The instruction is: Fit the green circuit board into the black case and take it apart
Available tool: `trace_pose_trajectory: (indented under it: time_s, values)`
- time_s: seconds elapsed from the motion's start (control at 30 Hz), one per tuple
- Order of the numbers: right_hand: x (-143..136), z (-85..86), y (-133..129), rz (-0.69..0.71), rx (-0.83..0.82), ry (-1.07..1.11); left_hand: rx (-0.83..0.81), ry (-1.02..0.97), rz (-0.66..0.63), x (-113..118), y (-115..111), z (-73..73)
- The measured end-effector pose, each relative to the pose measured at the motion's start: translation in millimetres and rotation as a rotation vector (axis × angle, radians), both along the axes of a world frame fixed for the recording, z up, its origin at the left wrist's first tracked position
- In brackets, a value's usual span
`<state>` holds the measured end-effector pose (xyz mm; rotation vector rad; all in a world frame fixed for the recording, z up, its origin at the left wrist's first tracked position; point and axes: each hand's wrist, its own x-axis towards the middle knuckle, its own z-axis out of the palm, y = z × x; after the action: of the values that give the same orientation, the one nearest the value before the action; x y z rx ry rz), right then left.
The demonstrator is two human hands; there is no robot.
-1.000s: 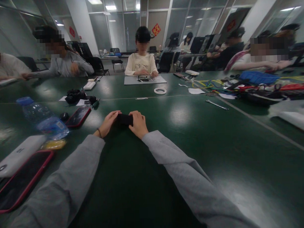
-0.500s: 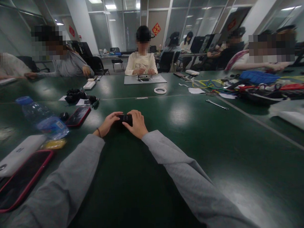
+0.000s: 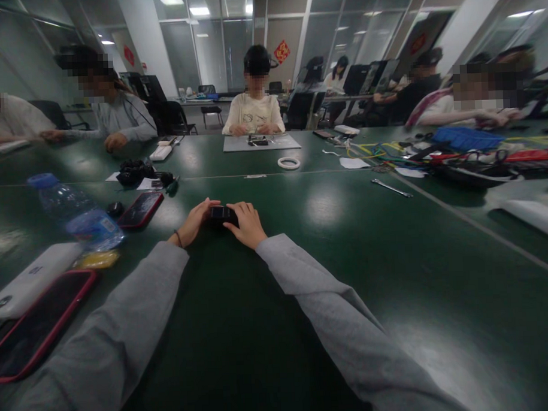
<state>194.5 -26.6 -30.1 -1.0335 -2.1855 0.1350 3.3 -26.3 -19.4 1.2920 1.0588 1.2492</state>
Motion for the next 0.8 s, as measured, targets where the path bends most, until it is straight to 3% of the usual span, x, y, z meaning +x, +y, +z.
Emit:
trace_pose_trajectory:
  time_s: [0.23, 0.4, 0.53, 0.63, 0.8]
  values:
    - [0.6, 9.3, -8.7, 0.067, 0.011, -0.023, -0.022, -0.061, 0.055, -3.4, 8.1, -2.2]
    - [1.4, 25.1, -24.2, -0.236, 0.178, 0.314, 0.007, -0.072, 0.084, -5.6, 5.7, 0.7]
    - [3.5, 23.3, -19.7, -0.379, 0.205, 0.375, -0.004, -0.058, 0.087, -5.2, 3.3, 3.3]
    - [4.2, 17.6, -12.6, -0.441, 0.222, 0.379, -0.014, -0.058, 0.071, -4.5, 3.7, 2.8]
    - [4.6, 8.4, -2.3, -0.426, 0.178, 0.38, -0.007, -0.042, 0.051, -3.5, 5.7, 0.5]
